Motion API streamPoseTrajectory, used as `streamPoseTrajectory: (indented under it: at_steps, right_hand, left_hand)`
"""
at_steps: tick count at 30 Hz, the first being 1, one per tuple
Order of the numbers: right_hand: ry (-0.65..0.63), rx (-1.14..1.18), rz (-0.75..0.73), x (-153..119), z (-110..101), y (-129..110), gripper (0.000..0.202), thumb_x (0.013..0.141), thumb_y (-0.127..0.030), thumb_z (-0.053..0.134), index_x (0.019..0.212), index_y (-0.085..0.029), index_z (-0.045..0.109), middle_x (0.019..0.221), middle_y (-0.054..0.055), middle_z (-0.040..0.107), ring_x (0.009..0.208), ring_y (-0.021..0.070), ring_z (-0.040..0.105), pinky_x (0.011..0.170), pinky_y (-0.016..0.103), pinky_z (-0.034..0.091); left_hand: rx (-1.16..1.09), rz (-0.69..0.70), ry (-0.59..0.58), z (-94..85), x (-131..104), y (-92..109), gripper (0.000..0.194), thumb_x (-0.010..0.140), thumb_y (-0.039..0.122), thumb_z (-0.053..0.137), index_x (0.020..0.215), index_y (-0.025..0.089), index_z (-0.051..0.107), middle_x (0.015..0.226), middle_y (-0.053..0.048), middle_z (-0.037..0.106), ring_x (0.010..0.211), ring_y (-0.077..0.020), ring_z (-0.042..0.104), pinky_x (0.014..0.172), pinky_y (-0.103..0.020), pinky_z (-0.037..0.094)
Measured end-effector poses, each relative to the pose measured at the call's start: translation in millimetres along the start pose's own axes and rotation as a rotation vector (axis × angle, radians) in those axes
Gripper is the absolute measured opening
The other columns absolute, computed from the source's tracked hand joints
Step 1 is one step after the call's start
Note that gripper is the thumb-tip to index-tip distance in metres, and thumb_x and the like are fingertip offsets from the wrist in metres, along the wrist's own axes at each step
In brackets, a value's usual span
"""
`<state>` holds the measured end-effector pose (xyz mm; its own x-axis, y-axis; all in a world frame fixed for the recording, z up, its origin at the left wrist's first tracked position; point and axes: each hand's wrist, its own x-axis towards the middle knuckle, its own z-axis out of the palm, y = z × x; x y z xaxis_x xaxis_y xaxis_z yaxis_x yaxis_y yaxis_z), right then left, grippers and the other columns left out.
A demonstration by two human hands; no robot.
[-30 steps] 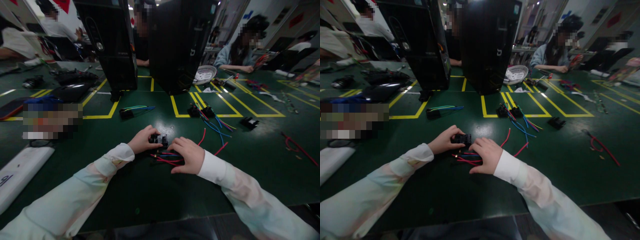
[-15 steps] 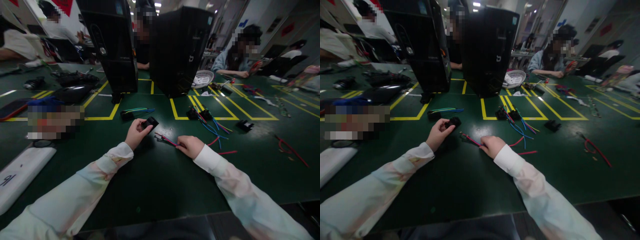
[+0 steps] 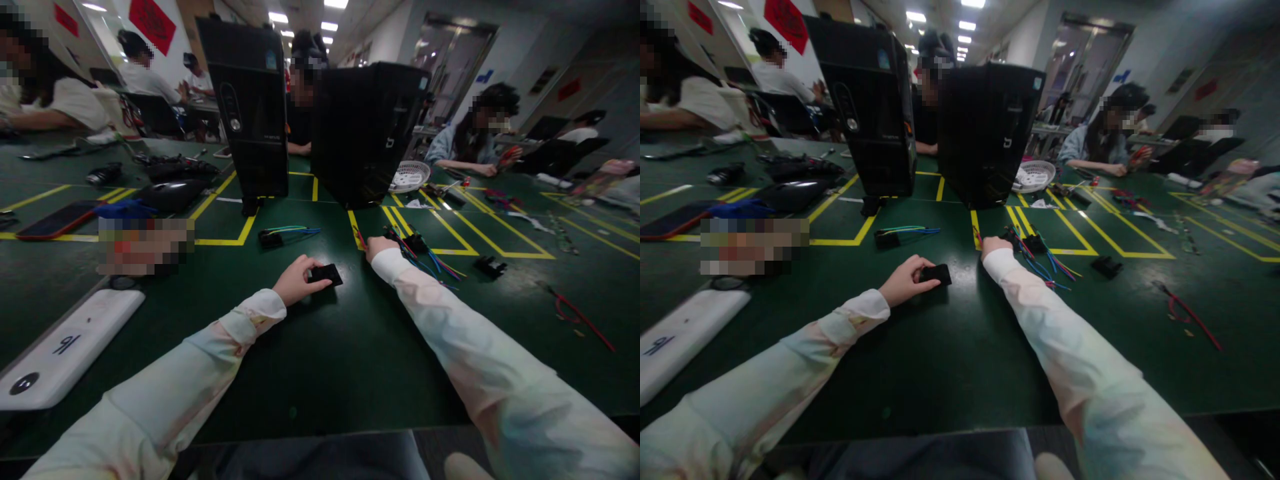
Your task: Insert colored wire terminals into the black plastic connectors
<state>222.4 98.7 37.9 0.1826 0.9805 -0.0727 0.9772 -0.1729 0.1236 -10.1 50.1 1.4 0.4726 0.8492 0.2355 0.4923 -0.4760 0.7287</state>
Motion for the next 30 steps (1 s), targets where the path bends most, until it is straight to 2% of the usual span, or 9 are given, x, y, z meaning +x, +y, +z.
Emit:
streamPoseTrajectory:
  at_steps: [3,7,12,15,18,22,25,28,30]
  right_hand:
    - [0.0,0.006,0.077,23,-2,1,0.03,0.082,-0.018,0.049,0.108,-0.008,0.062,0.106,0.023,0.061,0.099,0.0268,0.06,0.08,0.035,0.046]
    - [0.019,0.012,0.137,38,-1,6,0.029,0.084,-0.014,0.046,0.105,-0.004,0.062,0.105,0.025,0.061,0.101,0.0272,0.059,0.08,0.036,0.047]
    - [0.07,0.01,0.165,37,-2,8,0.031,0.085,-0.01,0.04,0.11,-0.002,0.056,0.105,0.026,0.06,0.101,0.0286,0.059,0.079,0.038,0.046]
    - [0.12,0.01,0.122,27,-7,4,0.032,0.085,-0.015,0.043,0.114,-0.004,0.051,0.104,0.024,0.059,0.1,0.0301,0.059,0.078,0.04,0.046]
    - [0.187,0.006,-0.001,7,-14,-6,0.037,0.085,-0.026,0.046,0.117,-0.007,0.048,0.107,0.022,0.057,0.099,0.0306,0.058,0.078,0.04,0.045]
    - [0.214,0.011,-0.271,-30,-14,-24,0.033,0.087,-0.033,0.042,0.117,-0.02,0.048,0.113,0.013,0.054,0.098,0.0243,0.057,0.077,0.033,0.044]
    - [0.271,0.129,-0.57,-54,-2,-32,0.029,0.088,-0.026,0.038,0.111,-0.017,0.052,0.106,0.012,0.054,0.094,0.0225,0.055,0.077,0.033,0.043]
    - [0.364,0.407,-0.784,-71,19,-34,0.034,0.09,-0.031,0.035,0.118,-0.015,0.047,0.109,0.011,0.051,0.101,0.0209,0.05,0.086,0.034,0.04]
    - [0.39,0.557,-0.844,-77,33,-33,0.04,0.089,-0.037,0.039,0.122,-0.015,0.042,0.113,0.012,0.05,0.104,0.0218,0.047,0.089,0.038,0.039]
  left_hand:
    - [0.023,0.015,-0.025,-0.7,-1,-1,0.038,0.07,0.047,0.063,0.094,0.018,0.059,0.08,0.001,0.042,0.057,-0.0089,0.04,0.055,-0.024,0.037]
    - [0.081,0.038,-0.047,-1.1,-3,0,0.038,0.07,0.048,0.063,0.095,0.019,0.06,0.08,0.0,0.044,0.064,-0.0122,0.045,0.06,-0.026,0.039]
    - [0.144,0.051,-0.086,0.2,-3,-1,0.042,0.069,0.051,0.063,0.096,0.019,0.06,0.086,-0.002,0.047,0.068,-0.0141,0.049,0.063,-0.027,0.041]
    - [0.176,0.063,-0.089,0.6,-3,-2,0.044,0.068,0.053,0.062,0.098,0.02,0.06,0.089,-0.003,0.048,0.07,-0.015,0.05,0.065,-0.029,0.042]
    - [0.193,0.074,-0.091,0.3,-3,-1,0.044,0.069,0.052,0.062,0.099,0.02,0.06,0.091,-0.003,0.049,0.071,-0.0158,0.051,0.065,-0.029,0.042]
    - [0.204,0.08,-0.09,0.4,-4,0,0.045,0.068,0.052,0.064,0.099,0.02,0.06,0.091,-0.004,0.05,0.073,-0.0168,0.052,0.066,-0.03,0.043]
    - [0.21,0.084,-0.08,1.7,-4,0,0.044,0.067,0.05,0.065,0.098,0.02,0.06,0.091,-0.003,0.05,0.072,-0.0168,0.052,0.067,-0.03,0.044]
    - [0.203,0.101,-0.057,3.2,-4,-2,0.042,0.067,0.049,0.065,0.097,0.02,0.06,0.09,-0.003,0.05,0.073,-0.0171,0.053,0.068,-0.03,0.044]
    - [0.204,0.112,-0.053,3.6,-3,-3,0.04,0.068,0.047,0.064,0.098,0.021,0.06,0.09,-0.003,0.05,0.076,-0.0178,0.053,0.071,-0.031,0.044]
